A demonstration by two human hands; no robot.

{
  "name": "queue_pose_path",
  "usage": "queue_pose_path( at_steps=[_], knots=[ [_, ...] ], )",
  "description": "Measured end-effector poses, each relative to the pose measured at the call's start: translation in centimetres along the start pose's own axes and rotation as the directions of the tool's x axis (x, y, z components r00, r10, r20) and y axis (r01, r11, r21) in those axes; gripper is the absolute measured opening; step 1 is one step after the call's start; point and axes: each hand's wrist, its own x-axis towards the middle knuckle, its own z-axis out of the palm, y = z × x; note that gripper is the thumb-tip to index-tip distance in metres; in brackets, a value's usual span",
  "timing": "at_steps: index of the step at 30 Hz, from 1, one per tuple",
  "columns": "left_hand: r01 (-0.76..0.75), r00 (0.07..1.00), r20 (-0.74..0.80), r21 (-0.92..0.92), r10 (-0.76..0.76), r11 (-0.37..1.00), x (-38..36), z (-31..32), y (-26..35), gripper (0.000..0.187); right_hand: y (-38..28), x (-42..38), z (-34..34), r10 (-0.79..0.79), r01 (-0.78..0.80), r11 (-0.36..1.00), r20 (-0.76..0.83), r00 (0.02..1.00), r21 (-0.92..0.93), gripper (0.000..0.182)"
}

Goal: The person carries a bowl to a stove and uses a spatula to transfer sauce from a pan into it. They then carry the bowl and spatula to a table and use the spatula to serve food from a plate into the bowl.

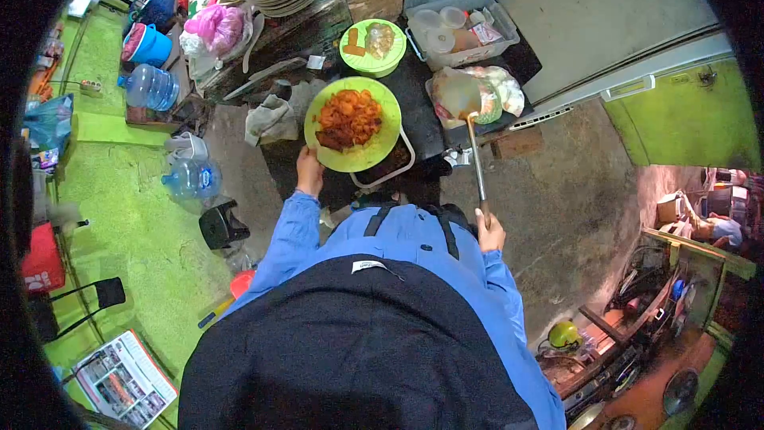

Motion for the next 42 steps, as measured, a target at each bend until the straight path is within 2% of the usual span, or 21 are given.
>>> queue_pose_path(
  at_steps=[4, 6, 7, 8, 11, 12, 14, 16, 17, 18, 20, 23, 24, 26, 28, 31, 32, 35, 36, 39, 42],
  knots=[
    [-0.119, 0.984, 0.144, 0.065, 0.108, 0.991, 0.4, 1.3, 7.8, 0.024, -5.5, -0.1, 0.0, -0.05, 0.062, 0.985, -0.076, 0.996, 0.161, 0.044],
    [-0.213, 0.955, 0.232, 0.101, 0.185, 0.972, -1.1, 3.1, 12.4, 0.025, -7.7, 0.5, -0.1, 0.026, -0.036, 0.86, 0.027, 0.999, 0.508, 0.031],
    [-0.201, 0.952, 0.275, 0.225, 0.136, 0.953, -1.2, 3.7, 14.6, 0.027, -9.5, 0.5, -0.6, 0.022, -0.031, 0.857, 0.023, 0.999, 0.514, 0.031],
    [-0.192, 0.961, 0.257, 0.372, 0.098, 0.908, -4.0, 5.9, 18.1, 0.031, -11.5, 0.3, -1.3, -0.059, 0.035, 0.763, 0.016, 0.998, 0.645, 0.025],
    [-0.309, 0.899, 0.413, 0.357, 0.147, 0.882, -4.1, 9.3, 20.6, 0.036, -15.8, 0.7, -2.6, -0.206, 0.174, 0.524, -0.075, 0.976, 0.834, 0.019],
    [-0.392, 0.851, 0.497, 0.382, 0.172, 0.837, -3.9, 10.2, 20.4, 0.035, -16.8, 0.4, -3.1, -0.26, 0.24, 0.402, -0.142, 0.955, 0.884, 0.018],
    [-0.324, 0.78, 0.625, 0.367, 0.027, 0.872, -6.3, 14.2, 20.6, 0.032, -17.8, -0.8, -5.2, -0.233, 0.196, 0.272, -0.133, 0.963, 0.942, 0.023],
    [-0.323, 0.64, 0.765, 0.355, -0.074, 0.877, -7.6, 17.7, 17.8, 0.034, -13.2, 0.5, -6.7, 0.025, -0.007, 0.486, -0.006, 1.0, 0.874, 0.036],
    [-0.267, 0.596, 0.792, 0.351, -0.133, 0.898, -9.0, 19.2, 16.5, 0.033, -12.8, -0.5, -7.1, -0.084, 0.116, 0.275, -0.096, 0.992, 0.954, 0.034],
    [-0.213, 0.532, 0.824, 0.351, -0.193, 0.912, -10.5, 20.8, 15.1, 0.032, -12.3, -1.3, -7.7, -0.039, 0.168, 0.191, -0.164, 0.986, 0.967, 0.043],
    [-0.183, 0.409, 0.856, 0.416, -0.316, 0.891, -12.7, 23.6, 11.8, 0.032, -8.9, -3.3, -9.6, 0.059, 0.133, 0.069, -0.137, 0.989, 0.989, 0.048],
    [-0.212, 0.306, 0.864, 0.472, -0.401, 0.856, -16.3, 27.7, 6.4, 0.03, -3.1, -6.6, -11.1, 0.258, 0.189, 0.048, -0.195, 0.946, 0.981, 0.045],
    [-0.189, 0.327, 0.85, 0.487, -0.413, 0.853, -17.2, 27.4, 6.3, 0.031, -2.4, -7.0, -10.8, 0.257, 0.189, 0.048, -0.195, 0.946, 0.981, 0.045],
    [-0.165, 0.219, 0.82, 0.565, -0.529, 0.808, -21.6, 32.0, 2.3, 0.035, 2.9, -9.6, -12.0, 0.445, 0.245, -0.011, -0.214, 0.869, 0.969, 0.043],
    [0.015, 0.09, 0.814, 0.576, -0.575, 0.818, -25.1, 33.9, -1.3, 0.041, 6.1, -12.4, -11.8, 0.572, 0.333, -0.047, -0.249, 0.782, 0.942, 0.039],
    [0.21, -0.087, 0.614, 0.781, -0.784, 0.588, -30.1, 36.1, -3.5, 0.051, 8.0, -15.3, -11.8, 0.693, 0.501, -0.069, -0.32, 0.646, 0.863, 0.032],
    [0.283, -0.185, 0.635, 0.766, -0.75, 0.578, -33.1, 37.4, -5.0, 0.054, 10.4, -16.0, -12.4, 0.707, 0.492, -0.108, -0.281, 0.649, 0.864, 0.03],
    [0.423, -0.365, 0.594, 0.792, -0.717, 0.44, -40.0, 39.5, -8.8, 0.057, 11.9, -16.7, -16.4, 0.771, 0.648, -0.005, -0.409, 0.487, 0.762, 0.036],
    [0.453, -0.279, 0.623, 0.756, -0.731, 0.472, -40.1, 39.1, -8.2, 0.062, 10.6, -16.1, -17.1, 0.771, 0.644, 0.018, -0.421, 0.479, 0.765, 0.035],
    [0.451, -0.483, 0.562, 0.817, -0.671, 0.359, -50.1, 43.2, -13.4, 0.06, 17.9, -19.9, -22.6, 0.816, 0.693, 0.048, -0.428, 0.388, 0.72, 0.032],
    [0.395, -0.475, 0.554, 0.828, -0.683, 0.398, -55.2, 45.0, -15.5, 0.062, 20.1, -22.6, -26.4, 0.879, 0.613, 0.271, -0.451, 0.157, 0.742, 0.024]
  ],
)
